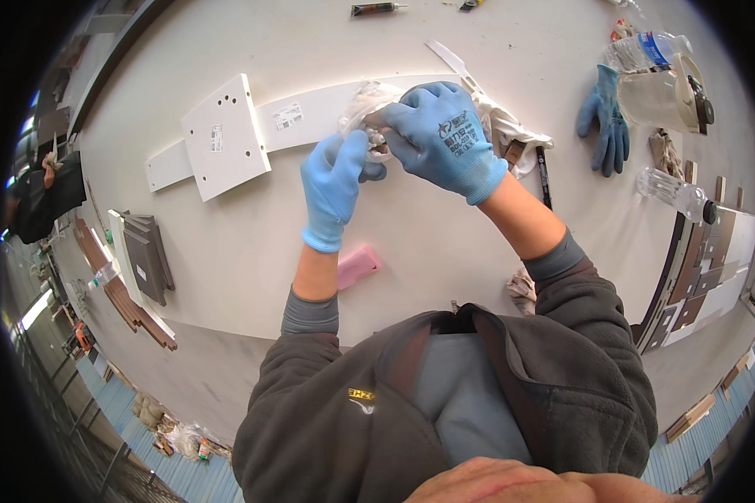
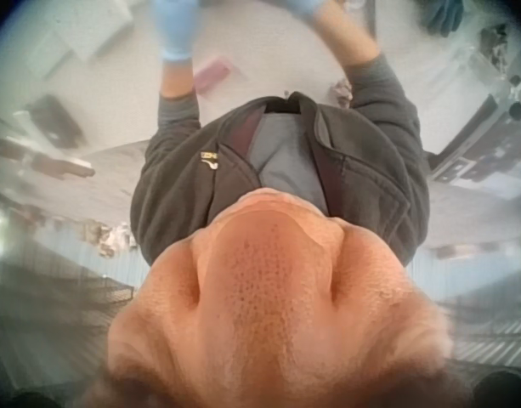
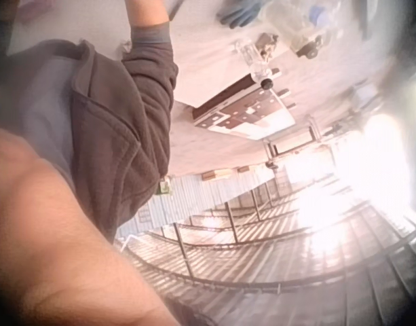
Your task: The person kneels to handle and stack several flat panels, then stands at a workbench to clear tools and debris. They wipe the workbench surface with a cloth, moving items aside and returning them, and continue wiping different areas of the bench.
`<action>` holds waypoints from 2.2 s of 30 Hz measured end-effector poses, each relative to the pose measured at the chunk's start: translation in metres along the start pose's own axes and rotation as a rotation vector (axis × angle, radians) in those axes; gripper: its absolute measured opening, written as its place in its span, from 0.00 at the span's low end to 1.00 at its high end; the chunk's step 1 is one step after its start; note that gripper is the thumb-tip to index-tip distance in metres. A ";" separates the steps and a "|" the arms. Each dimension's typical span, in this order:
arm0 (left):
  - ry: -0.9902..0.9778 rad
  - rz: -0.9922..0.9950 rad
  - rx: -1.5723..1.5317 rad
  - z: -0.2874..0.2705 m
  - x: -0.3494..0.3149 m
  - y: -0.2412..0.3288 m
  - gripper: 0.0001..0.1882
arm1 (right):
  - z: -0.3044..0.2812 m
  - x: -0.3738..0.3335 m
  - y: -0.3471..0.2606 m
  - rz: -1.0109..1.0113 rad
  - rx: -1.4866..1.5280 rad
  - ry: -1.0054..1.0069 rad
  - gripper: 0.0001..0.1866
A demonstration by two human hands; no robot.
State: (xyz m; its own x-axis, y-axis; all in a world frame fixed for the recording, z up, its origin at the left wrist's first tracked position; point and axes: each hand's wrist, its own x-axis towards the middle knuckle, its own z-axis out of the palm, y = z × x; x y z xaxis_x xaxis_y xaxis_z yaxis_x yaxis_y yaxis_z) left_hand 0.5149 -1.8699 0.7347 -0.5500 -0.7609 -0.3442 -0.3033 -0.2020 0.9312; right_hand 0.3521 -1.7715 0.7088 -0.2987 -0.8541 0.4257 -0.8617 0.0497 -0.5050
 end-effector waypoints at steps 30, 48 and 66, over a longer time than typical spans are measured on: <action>0.109 0.108 -0.013 -0.018 0.015 -0.016 0.15 | 0.010 0.031 0.000 -0.052 -0.151 -0.196 0.05; -0.033 0.547 0.036 -0.042 0.026 -0.062 0.12 | 0.081 0.106 0.128 0.246 -0.019 0.245 0.25; -0.046 0.540 0.041 -0.042 0.031 -0.061 0.12 | -0.014 0.038 0.083 0.543 0.533 -0.048 0.09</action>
State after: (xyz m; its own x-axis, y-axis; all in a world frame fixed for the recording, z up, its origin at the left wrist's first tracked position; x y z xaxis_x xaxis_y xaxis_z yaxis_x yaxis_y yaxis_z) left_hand 0.5489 -1.9071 0.6721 -0.6695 -0.7215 0.1766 0.0026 0.2354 0.9719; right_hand 0.2636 -1.7925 0.6942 -0.5951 -0.8035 -0.0129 -0.2805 0.2228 -0.9337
